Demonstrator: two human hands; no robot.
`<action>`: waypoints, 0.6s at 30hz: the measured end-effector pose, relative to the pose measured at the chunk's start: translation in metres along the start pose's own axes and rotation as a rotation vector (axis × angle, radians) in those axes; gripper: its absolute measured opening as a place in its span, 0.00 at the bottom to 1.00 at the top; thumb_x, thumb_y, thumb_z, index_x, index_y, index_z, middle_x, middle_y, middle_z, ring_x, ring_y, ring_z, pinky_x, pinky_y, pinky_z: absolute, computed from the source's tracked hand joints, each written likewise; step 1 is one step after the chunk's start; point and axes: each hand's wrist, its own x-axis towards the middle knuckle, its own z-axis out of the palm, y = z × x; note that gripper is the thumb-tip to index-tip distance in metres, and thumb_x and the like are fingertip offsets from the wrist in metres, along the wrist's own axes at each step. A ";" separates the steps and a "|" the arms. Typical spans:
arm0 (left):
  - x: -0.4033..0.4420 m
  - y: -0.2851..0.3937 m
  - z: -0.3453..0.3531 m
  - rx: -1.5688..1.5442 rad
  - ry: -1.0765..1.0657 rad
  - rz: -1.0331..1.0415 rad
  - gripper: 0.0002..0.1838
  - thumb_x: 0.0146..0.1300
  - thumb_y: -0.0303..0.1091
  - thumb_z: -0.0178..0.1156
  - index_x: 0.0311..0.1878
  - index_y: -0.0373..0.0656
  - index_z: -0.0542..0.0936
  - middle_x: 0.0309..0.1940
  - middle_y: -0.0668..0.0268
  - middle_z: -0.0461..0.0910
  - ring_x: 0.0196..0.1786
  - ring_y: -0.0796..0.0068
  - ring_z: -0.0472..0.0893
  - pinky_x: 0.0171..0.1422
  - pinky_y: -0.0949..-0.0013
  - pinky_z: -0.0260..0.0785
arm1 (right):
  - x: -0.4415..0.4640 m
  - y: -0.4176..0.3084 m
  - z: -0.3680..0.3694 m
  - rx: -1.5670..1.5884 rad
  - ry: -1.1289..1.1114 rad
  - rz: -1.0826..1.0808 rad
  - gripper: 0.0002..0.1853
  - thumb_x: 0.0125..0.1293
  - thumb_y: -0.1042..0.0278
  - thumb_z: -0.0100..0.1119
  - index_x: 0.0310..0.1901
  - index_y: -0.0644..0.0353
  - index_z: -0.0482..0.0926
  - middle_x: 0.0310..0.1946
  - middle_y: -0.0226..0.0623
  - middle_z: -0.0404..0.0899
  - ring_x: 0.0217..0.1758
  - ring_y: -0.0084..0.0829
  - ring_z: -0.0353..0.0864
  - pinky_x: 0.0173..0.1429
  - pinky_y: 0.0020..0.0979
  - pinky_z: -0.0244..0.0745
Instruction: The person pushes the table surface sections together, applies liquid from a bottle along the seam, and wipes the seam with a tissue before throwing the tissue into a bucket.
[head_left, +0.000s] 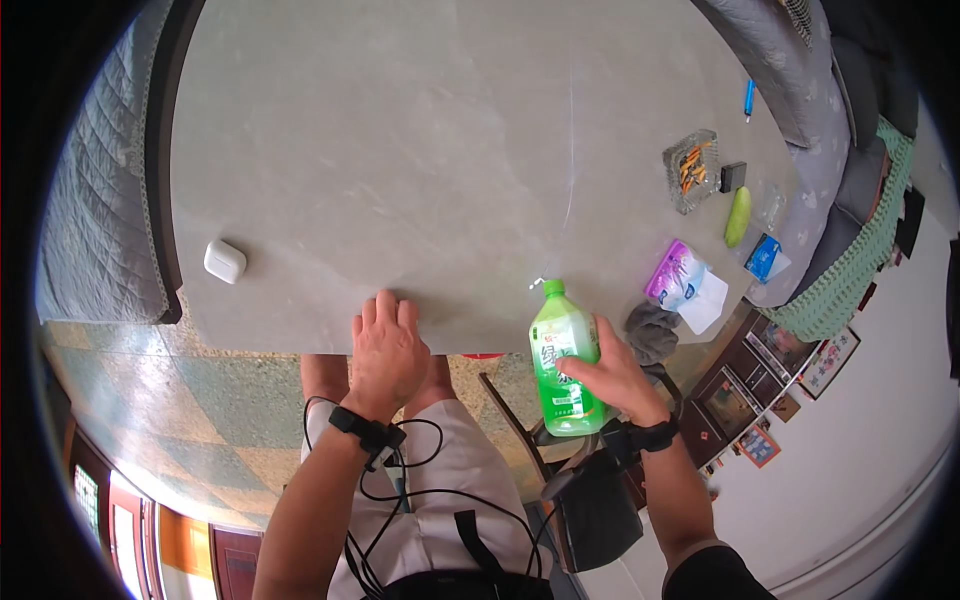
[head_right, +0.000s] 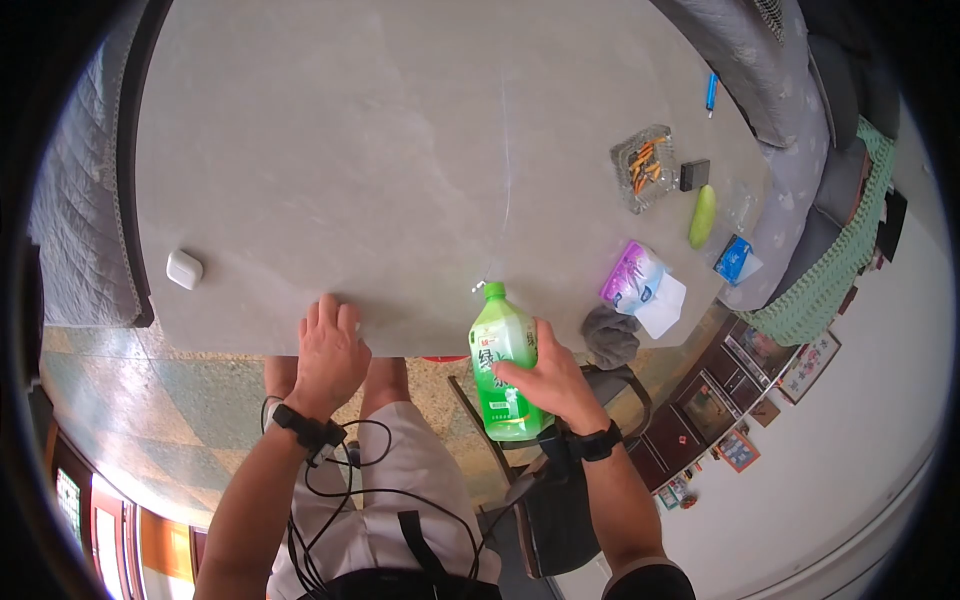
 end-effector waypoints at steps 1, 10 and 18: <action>0.000 0.000 0.000 0.000 -0.001 -0.001 0.17 0.56 0.25 0.62 0.51 0.40 0.76 0.50 0.55 0.72 0.55 0.50 0.74 0.59 0.49 0.68 | 0.000 0.000 -0.001 0.000 -0.001 0.001 0.43 0.62 0.51 0.74 0.72 0.66 0.66 0.54 0.60 0.86 0.58 0.57 0.88 0.61 0.47 0.81; 0.000 0.002 0.000 0.007 -0.016 -0.015 0.18 0.56 0.25 0.62 0.52 0.39 0.76 0.51 0.54 0.73 0.56 0.50 0.74 0.60 0.49 0.68 | 0.002 -0.006 -0.006 -0.001 0.006 -0.002 0.44 0.62 0.50 0.74 0.72 0.66 0.66 0.54 0.61 0.86 0.58 0.58 0.87 0.62 0.48 0.81; 0.001 0.003 0.001 0.015 -0.007 -0.019 0.19 0.56 0.25 0.62 0.52 0.39 0.76 0.51 0.55 0.73 0.56 0.50 0.74 0.60 0.49 0.68 | -0.004 -0.007 0.002 0.008 -0.041 0.061 0.44 0.62 0.50 0.74 0.72 0.67 0.65 0.55 0.61 0.85 0.59 0.58 0.87 0.63 0.47 0.81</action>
